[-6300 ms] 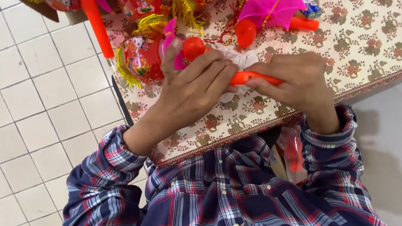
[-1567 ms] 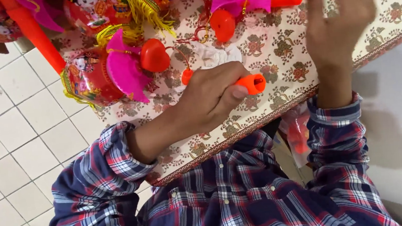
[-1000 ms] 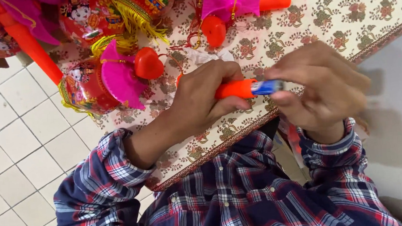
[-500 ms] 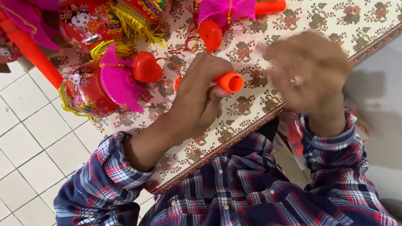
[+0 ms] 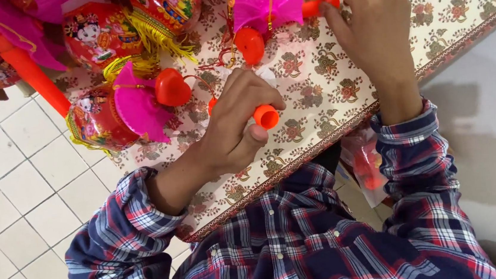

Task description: Assembling small plastic lantern toys by attaching handles and placing them into a box.

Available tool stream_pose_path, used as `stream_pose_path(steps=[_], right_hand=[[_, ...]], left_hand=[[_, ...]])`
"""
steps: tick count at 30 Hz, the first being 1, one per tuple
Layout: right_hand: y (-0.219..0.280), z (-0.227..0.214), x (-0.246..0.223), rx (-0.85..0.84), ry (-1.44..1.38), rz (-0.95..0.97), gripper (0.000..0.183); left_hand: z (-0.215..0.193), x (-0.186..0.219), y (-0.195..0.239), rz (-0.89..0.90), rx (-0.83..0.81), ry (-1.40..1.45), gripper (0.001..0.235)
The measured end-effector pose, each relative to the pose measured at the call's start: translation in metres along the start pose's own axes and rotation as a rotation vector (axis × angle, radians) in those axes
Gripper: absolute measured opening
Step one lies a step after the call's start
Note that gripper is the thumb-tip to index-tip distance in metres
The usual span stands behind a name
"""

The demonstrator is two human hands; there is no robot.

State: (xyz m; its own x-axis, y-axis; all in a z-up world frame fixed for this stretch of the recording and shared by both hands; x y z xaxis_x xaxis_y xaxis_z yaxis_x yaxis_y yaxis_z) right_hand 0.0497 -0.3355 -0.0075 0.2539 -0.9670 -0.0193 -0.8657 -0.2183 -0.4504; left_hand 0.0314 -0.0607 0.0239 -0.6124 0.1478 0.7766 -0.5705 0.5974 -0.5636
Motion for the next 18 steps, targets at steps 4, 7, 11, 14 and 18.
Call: stream_pose_path(steps=[4,7,11,14,18], right_hand=[[0.002,0.005,0.001,0.071,0.059,-0.024,0.019],[0.002,0.008,0.005,0.135,0.020,-0.068,0.016],[0.004,-0.005,0.005,0.340,-0.151,-0.104,0.022],[0.022,-0.027,-0.002,0.547,-0.234,-0.097,0.008],[0.027,-0.058,-0.040,0.535,-0.718,-0.269,0.015]], left_hand=[[0.000,0.000,0.000,-0.014,-0.014,-0.006,0.062],[-0.001,0.001,-0.002,-0.005,-0.015,-0.018,0.061],[0.001,0.001,-0.003,-0.056,0.003,-0.055,0.063],[0.001,-0.002,-0.004,-0.054,0.024,-0.088,0.060],[0.004,-0.011,0.000,-0.116,-0.023,-0.173,0.045]])
Point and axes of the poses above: each hand's wrist, its own y-axis away from the middle knuckle, its own z-axis out of the palm, x = y × z, the point moved 1 cm from there along -y, towards the middle knuckle, and after that the axes turned 1 degree about -x, right-handed, at the moved point
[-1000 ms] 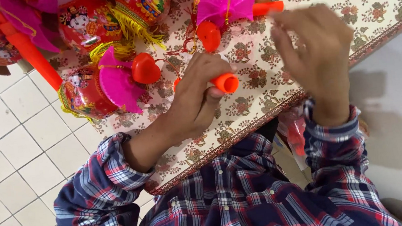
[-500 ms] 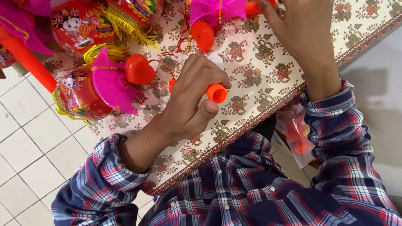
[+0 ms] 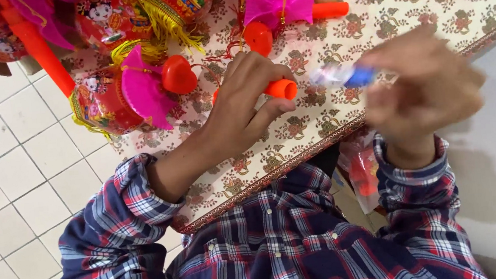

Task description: Assembling small plastic lantern toys by attaching handles and placing them into a box.

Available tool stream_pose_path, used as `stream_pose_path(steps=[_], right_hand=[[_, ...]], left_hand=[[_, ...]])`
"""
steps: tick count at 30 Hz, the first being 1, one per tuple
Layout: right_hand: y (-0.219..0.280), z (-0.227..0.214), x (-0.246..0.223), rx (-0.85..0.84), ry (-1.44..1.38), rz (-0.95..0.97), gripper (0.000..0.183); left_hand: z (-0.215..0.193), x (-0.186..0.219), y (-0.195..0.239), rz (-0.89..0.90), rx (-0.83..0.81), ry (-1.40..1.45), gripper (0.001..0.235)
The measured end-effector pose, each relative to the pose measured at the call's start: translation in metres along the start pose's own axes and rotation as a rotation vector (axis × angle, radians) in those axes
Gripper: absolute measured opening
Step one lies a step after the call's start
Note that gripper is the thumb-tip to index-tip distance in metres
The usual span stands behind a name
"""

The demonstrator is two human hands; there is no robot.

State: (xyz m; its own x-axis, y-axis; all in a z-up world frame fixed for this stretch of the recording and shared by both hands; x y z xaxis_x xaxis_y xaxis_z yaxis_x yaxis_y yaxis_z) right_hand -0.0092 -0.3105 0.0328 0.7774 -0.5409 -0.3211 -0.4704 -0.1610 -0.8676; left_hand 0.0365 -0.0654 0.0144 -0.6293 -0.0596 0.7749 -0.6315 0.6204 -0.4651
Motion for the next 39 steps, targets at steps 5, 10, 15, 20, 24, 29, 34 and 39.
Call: stream_pose_path(steps=[5,10,15,20,24,29,34,39], right_hand=[[-0.018,0.019,-0.023,-0.168,-0.094,-0.091,0.015],[-0.041,0.031,-0.049,-0.425,0.091,-0.010,0.022],[-0.041,0.039,-0.047,-0.537,0.090,-0.008,0.035],[-0.037,0.062,-0.028,-0.591,0.099,0.001,0.054],[-0.056,0.079,-0.023,-0.652,0.011,-0.172,0.018],[-0.072,0.106,-0.019,-0.859,0.191,-0.506,0.024],[-0.060,0.137,-0.002,-1.058,0.308,-0.607,0.045],[-0.057,0.134,0.013,-0.862,-0.114,-0.379,0.026]], left_hand=[[-0.001,-0.005,0.001,0.041,0.019,-0.031,0.042],[-0.004,-0.009,0.002,0.134,0.086,-0.112,0.040],[-0.021,0.004,0.004,0.098,0.120,-0.046,0.047],[-0.045,0.030,0.029,0.057,0.255,0.069,0.040],[-0.058,0.036,0.062,-0.061,0.418,0.100,0.062],[-0.044,0.014,0.090,-0.254,0.401,0.028,0.053],[-0.039,0.010,0.091,-0.237,0.316,-0.259,0.047],[-0.036,0.005,0.094,-0.214,0.257,-0.402,0.046]])
Point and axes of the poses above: each hand's wrist, its own y-axis away from the middle knuckle, its own z-axis out of the palm, x = y × z, the point moved 1 cm from there along -y, towards the middle knuckle, and after that the axes turned 1 degree about -x, right-handed, at the moved point
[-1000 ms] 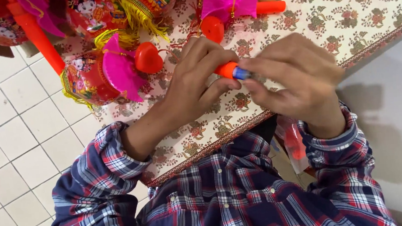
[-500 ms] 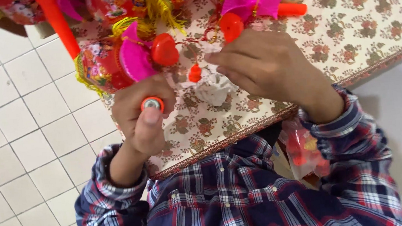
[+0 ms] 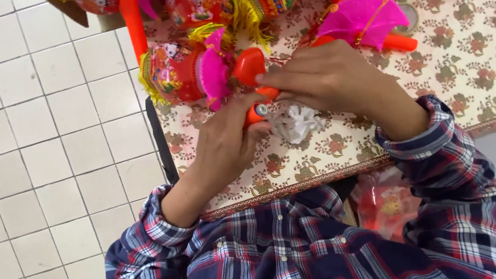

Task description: Assembling small plastic lantern toys by attaching handles and placing them into a box.

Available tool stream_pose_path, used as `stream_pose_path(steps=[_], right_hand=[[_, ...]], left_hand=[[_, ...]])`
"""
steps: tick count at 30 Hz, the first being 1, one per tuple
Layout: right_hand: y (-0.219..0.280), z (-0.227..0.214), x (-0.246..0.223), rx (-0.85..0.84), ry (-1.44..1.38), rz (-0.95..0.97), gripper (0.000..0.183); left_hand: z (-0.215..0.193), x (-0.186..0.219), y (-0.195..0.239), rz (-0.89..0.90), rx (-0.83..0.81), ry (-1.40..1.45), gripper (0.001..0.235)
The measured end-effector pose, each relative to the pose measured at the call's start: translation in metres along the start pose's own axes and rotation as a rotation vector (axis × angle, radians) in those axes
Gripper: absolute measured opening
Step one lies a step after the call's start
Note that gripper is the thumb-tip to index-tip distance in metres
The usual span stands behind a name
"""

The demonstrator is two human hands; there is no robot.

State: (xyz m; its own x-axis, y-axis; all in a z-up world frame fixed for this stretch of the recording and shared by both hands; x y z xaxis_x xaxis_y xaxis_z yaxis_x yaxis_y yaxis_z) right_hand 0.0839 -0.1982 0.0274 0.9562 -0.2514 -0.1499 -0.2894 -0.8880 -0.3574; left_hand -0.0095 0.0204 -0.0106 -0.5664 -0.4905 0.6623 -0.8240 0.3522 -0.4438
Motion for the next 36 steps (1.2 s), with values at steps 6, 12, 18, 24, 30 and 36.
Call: stream_pose_path(steps=[6,12,18,24,30,36], right_hand=[[0.005,-0.002,-0.003,0.196,-0.161,-0.013,0.023],[0.005,-0.001,-0.005,0.262,-0.282,-0.023,0.020],[0.002,-0.003,-0.009,0.224,-0.347,-0.067,0.019],[0.002,-0.001,-0.010,0.214,-0.319,-0.103,0.020],[0.004,0.001,-0.014,0.174,-0.339,-0.085,0.020],[0.007,0.003,-0.016,0.138,-0.296,-0.069,0.022]], left_hand=[[-0.004,0.015,0.000,-0.083,-0.054,0.037,0.045],[-0.005,0.017,0.013,-0.149,0.042,0.090,0.042],[-0.002,0.013,0.021,-0.126,0.006,0.093,0.039],[-0.003,0.017,0.017,-0.188,0.003,0.164,0.031],[-0.006,0.021,0.013,-0.356,-0.072,0.258,0.028],[-0.004,0.019,0.015,-0.523,-0.106,0.310,0.022]])
Point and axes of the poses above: each hand's wrist, its own y-axis away from the middle knuckle, its own z-axis out of the palm, x = y × z, the point moved 1 cm from there along -y, towards the middle knuckle, and after that the axes turned 1 degree about -x, right-handed, at the moved point
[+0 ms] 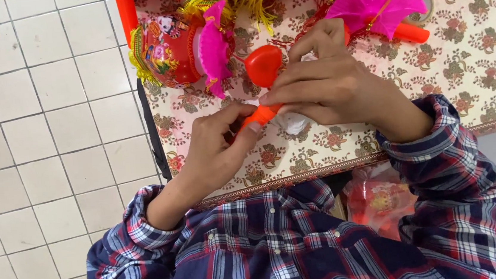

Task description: Assembling small plastic lantern toys by attaching handles and placing them into a box.

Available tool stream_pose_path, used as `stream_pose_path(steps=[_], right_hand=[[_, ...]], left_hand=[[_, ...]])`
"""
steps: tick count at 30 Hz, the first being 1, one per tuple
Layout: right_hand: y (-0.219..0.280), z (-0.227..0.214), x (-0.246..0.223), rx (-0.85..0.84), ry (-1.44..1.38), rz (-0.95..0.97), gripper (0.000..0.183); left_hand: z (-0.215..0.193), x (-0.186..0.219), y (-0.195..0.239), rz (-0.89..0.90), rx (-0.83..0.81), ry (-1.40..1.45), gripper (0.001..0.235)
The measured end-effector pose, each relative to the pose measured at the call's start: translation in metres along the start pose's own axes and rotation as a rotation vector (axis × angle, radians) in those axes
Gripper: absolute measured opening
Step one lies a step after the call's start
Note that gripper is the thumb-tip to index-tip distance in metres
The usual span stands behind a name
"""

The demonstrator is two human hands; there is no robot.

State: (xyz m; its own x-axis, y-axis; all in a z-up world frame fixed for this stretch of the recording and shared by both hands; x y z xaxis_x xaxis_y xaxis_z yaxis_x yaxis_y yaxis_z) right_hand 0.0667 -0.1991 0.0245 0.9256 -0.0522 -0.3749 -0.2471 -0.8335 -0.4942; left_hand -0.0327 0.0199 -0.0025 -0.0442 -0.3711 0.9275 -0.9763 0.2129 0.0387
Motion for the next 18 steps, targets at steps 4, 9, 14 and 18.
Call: stream_pose_path(steps=[4,9,14,18], right_hand=[[0.003,0.005,0.004,0.010,0.131,0.006,0.024],[0.001,0.005,0.003,-0.027,0.091,0.021,0.024],[-0.002,0.003,0.003,-0.038,0.067,0.050,0.023],[-0.001,0.003,0.006,-0.023,0.102,0.051,0.024]], left_hand=[[-0.001,0.006,-0.002,0.005,0.048,-0.039,0.022],[0.000,-0.004,-0.005,0.029,0.034,-0.091,0.031],[-0.003,-0.004,-0.010,-0.028,-0.109,-0.214,0.030],[-0.007,0.001,-0.011,-0.164,-0.221,-0.020,0.031]])
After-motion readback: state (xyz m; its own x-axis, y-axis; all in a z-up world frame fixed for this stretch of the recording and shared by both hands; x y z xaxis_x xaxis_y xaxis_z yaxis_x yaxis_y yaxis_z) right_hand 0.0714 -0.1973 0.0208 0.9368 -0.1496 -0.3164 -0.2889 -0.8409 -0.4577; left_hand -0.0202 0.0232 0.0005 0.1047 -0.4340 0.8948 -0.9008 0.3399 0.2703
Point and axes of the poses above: each hand's wrist, its own y-axis away from the middle knuckle, its own z-axis out of the palm, x = y × z, the point moved 1 cm from there along -y, towards the middle knuckle, and after that the axes turned 1 degree about -x, right-handed, at the moved point
